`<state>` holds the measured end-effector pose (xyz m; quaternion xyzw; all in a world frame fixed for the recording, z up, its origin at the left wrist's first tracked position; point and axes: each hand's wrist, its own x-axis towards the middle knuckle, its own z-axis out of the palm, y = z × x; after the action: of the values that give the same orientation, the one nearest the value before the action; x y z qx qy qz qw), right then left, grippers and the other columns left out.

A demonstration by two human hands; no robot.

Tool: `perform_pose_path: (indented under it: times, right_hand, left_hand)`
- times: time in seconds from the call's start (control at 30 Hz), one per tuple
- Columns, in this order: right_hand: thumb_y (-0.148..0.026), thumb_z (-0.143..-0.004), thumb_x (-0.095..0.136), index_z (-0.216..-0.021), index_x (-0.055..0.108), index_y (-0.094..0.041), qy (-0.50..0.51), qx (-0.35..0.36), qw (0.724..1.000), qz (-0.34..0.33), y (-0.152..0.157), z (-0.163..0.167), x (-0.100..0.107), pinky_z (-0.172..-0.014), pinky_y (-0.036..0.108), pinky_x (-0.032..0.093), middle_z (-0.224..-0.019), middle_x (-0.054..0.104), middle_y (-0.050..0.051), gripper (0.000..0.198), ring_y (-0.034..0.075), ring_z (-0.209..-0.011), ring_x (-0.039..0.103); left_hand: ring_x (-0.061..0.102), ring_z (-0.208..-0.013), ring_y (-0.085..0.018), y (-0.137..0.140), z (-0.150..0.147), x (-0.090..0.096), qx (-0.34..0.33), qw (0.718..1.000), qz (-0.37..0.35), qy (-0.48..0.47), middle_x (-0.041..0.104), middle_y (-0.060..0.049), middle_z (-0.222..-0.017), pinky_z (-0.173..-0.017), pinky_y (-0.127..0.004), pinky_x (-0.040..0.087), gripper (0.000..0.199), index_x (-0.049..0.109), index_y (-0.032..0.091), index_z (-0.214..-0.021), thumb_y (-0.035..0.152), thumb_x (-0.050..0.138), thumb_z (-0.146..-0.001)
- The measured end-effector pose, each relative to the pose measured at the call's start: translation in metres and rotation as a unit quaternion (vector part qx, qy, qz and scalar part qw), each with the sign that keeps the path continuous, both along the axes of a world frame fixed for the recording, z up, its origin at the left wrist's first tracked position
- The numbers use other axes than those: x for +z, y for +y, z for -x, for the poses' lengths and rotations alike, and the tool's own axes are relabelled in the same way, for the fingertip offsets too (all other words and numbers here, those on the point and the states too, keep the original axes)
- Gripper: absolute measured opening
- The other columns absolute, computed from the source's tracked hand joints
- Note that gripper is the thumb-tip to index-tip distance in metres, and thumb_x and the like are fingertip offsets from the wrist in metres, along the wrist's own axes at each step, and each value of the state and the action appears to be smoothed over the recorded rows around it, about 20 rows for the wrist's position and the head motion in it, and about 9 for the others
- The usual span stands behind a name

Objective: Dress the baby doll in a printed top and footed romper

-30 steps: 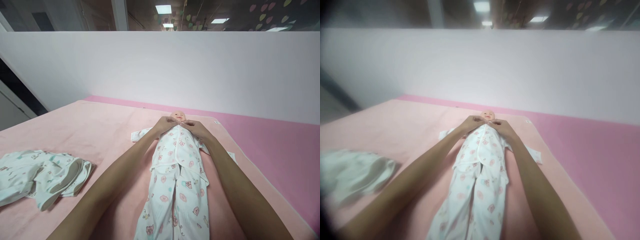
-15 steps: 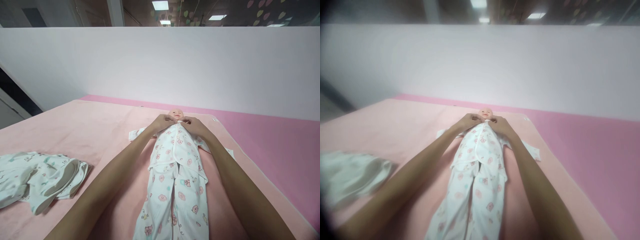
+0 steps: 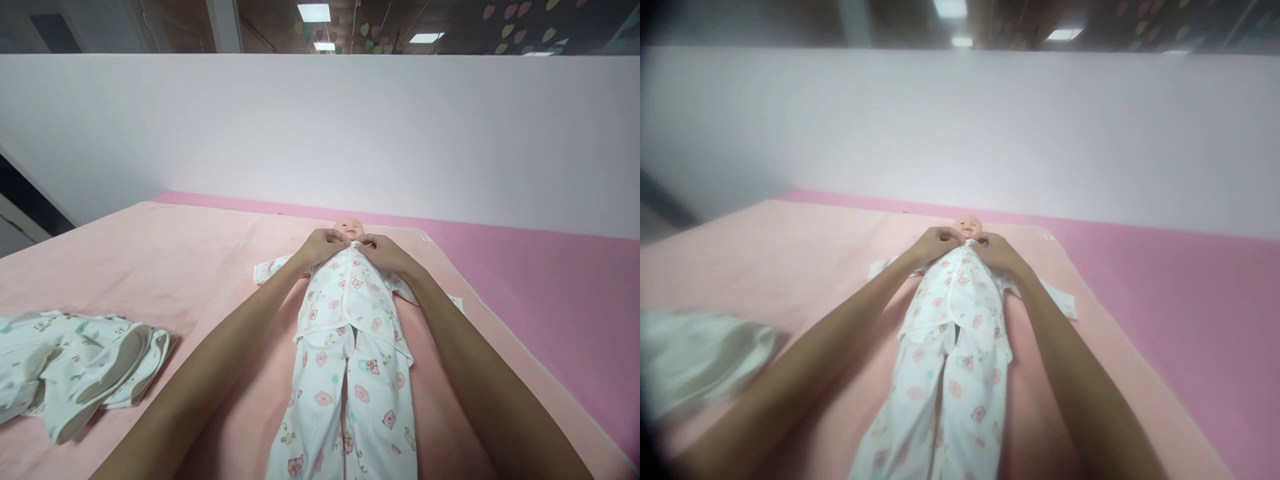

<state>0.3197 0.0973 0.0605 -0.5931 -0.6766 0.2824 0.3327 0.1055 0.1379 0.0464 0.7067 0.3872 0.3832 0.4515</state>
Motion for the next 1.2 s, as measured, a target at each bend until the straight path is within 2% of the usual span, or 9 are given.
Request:
perform_pose_path:
  times: [0.2, 0.3, 0.47, 0.63, 0.73, 1.0, 1.1, 1.2]
  right_hand:
    - [-0.048, -0.093, 0.066, -0.116, 0.078, -0.025, 0.024, -0.010, 0.999, -0.024, -0.003, 0.002, -0.006, -0.082, 0.035, 0.050, -0.112, 0.078, 0.008, 0.034, 0.024, -0.093, 0.067]
    - [-0.047, -0.093, 0.067, -0.114, 0.077, -0.024, 0.030, -0.014, 0.999, -0.039, -0.003, 0.003, -0.007, -0.084, 0.035, 0.050, -0.107, 0.077, 0.007, 0.033, 0.022, -0.091, 0.065]
    - [-0.043, -0.087, 0.074, -0.112, 0.072, -0.024, 0.090, -0.035, 0.992, -0.080, -0.005, 0.005, -0.009, -0.089, 0.034, 0.051, -0.112, 0.076, 0.006, 0.032, 0.021, -0.098, 0.066]
    - [-0.044, -0.086, 0.076, -0.111, 0.073, -0.025, 0.091, -0.029, 0.992, -0.077, -0.002, 0.001, -0.012, -0.092, 0.035, 0.052, -0.121, 0.075, 0.006, 0.032, 0.021, -0.103, 0.067]
    - [-0.048, -0.083, 0.080, -0.110, 0.075, -0.025, 0.111, -0.027, 0.992, -0.055, 0.002, -0.004, -0.015, -0.093, 0.037, 0.052, -0.118, 0.077, 0.007, 0.036, 0.023, -0.104, 0.068]
    - [-0.051, -0.076, 0.086, -0.107, 0.078, -0.024, 0.145, -0.037, 0.986, -0.072, -0.002, -0.003, -0.016, -0.095, 0.038, 0.052, -0.112, 0.077, 0.007, 0.042, 0.023, -0.103, 0.070]
    - [-0.050, -0.075, 0.087, -0.109, 0.078, -0.024, 0.164, -0.036, 0.985, -0.048, -0.001, -0.004, -0.017, -0.096, 0.038, 0.052, -0.115, 0.078, 0.007, 0.044, 0.024, -0.106, 0.070]
    - [-0.050, -0.074, 0.088, -0.108, 0.078, -0.024, 0.168, -0.033, 0.984, -0.042, -0.001, -0.004, -0.017, -0.097, 0.038, 0.051, -0.115, 0.078, 0.007, 0.044, 0.024, -0.109, 0.069]
  left_hand:
    - [0.068, -0.090, -0.021, -0.007, -0.002, 0.003, 0.031, 0.998, -0.056, 0.025, 0.078, -0.010, -0.105, -0.080, -0.032, 0.052, 0.032, 0.076, 0.019, -0.101, 0.042, 0.082, -0.081]
    - [0.068, -0.094, -0.022, -0.009, -0.001, 0.006, 0.009, 0.997, -0.058, 0.051, 0.079, -0.010, -0.107, -0.083, -0.033, 0.051, 0.031, 0.078, 0.019, -0.102, 0.046, 0.075, -0.087]
    - [0.068, -0.098, -0.024, -0.007, 0.001, 0.007, -0.018, 0.996, -0.060, 0.065, 0.079, -0.007, -0.107, -0.089, -0.034, 0.050, 0.030, 0.079, 0.021, -0.102, 0.047, 0.070, -0.090]
    - [0.067, -0.099, -0.024, -0.008, -0.001, 0.007, -0.011, 0.999, -0.004, 0.041, 0.077, -0.008, -0.111, -0.089, -0.034, 0.051, 0.028, 0.079, 0.021, -0.103, 0.044, 0.069, -0.090]
    - [0.067, -0.100, -0.024, -0.010, -0.001, 0.009, -0.008, 0.999, 0.026, 0.030, 0.077, -0.008, -0.111, -0.089, -0.034, 0.051, 0.029, 0.079, 0.022, -0.104, 0.044, 0.072, -0.088]
    - [0.069, -0.109, -0.028, -0.010, 0.009, 0.018, -0.070, 0.992, 0.107, -0.004, 0.077, -0.010, -0.115, -0.092, -0.036, 0.053, 0.037, 0.078, 0.020, -0.109, 0.045, 0.080, -0.082]
    - [0.070, -0.109, -0.028, -0.009, 0.010, 0.018, -0.066, 0.992, 0.107, -0.005, 0.078, -0.011, -0.115, -0.092, -0.036, 0.054, 0.035, 0.080, 0.021, -0.107, 0.045, 0.081, -0.081]
    - [0.070, -0.107, -0.027, -0.009, 0.008, 0.018, -0.050, 0.996, 0.073, 0.027, 0.078, -0.010, -0.113, -0.091, -0.035, 0.053, 0.036, 0.080, 0.020, -0.105, 0.045, 0.082, -0.079]
